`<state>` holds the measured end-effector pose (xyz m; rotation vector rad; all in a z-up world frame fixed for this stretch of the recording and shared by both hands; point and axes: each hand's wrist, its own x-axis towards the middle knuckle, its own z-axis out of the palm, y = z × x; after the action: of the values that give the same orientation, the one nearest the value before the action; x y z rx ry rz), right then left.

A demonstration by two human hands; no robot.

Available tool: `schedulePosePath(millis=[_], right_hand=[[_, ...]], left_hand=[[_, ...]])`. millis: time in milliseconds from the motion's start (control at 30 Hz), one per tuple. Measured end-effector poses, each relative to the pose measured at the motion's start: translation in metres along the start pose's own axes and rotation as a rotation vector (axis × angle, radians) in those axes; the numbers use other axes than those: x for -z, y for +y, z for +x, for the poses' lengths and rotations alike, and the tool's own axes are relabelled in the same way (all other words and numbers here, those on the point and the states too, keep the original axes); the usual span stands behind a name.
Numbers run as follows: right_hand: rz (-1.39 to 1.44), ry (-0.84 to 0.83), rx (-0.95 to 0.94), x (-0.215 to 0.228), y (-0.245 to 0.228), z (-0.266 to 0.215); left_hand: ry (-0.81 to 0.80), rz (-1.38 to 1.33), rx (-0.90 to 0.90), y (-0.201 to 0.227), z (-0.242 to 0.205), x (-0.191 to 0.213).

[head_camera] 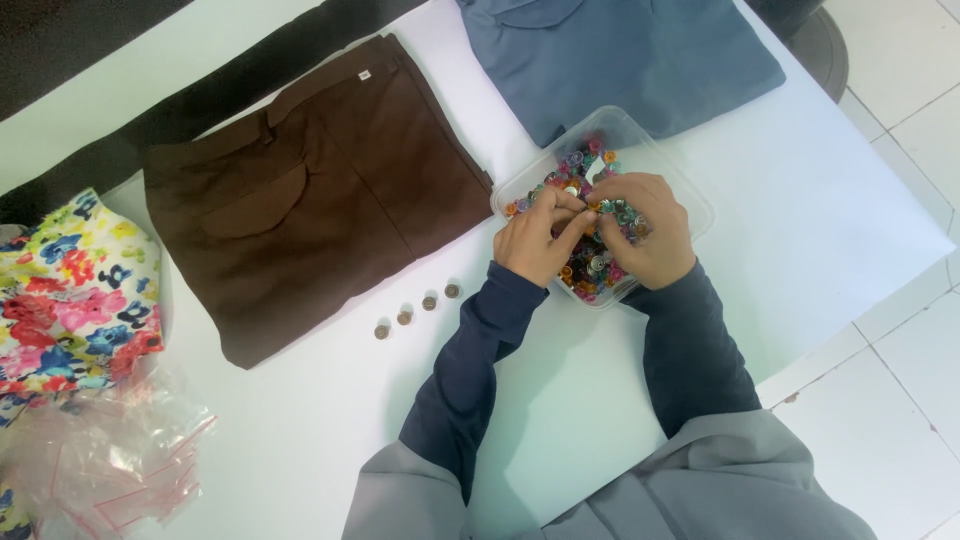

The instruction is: The person selects several brown buttons from a clear plastic container and places them on a white table. They then place the selected buttons into a small clear plastic bag and seal it.

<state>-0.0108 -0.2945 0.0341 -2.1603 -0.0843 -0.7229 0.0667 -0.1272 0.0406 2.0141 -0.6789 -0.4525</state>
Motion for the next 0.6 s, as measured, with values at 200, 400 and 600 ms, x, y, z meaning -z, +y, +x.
schedulePosePath(millis=[200, 400, 600], right_hand=[[-0.008, -0.021, -0.110, -0.002, -0.005, -0.005], [0.019, 0.014, -0.088, -0.003, -0.003, -0.008], [-0.036, 0.111, 0.029, -0.005, -0.003, -0.009]], left_hand=[[0.038, 0.001, -0.016, -0.011, 0.004, -0.006], [0.137, -0.139, -0.100, 0.011, -0.001, 0.006], [0.258, -0.304, -0.154, -0.016, 0.005, -0.020]])
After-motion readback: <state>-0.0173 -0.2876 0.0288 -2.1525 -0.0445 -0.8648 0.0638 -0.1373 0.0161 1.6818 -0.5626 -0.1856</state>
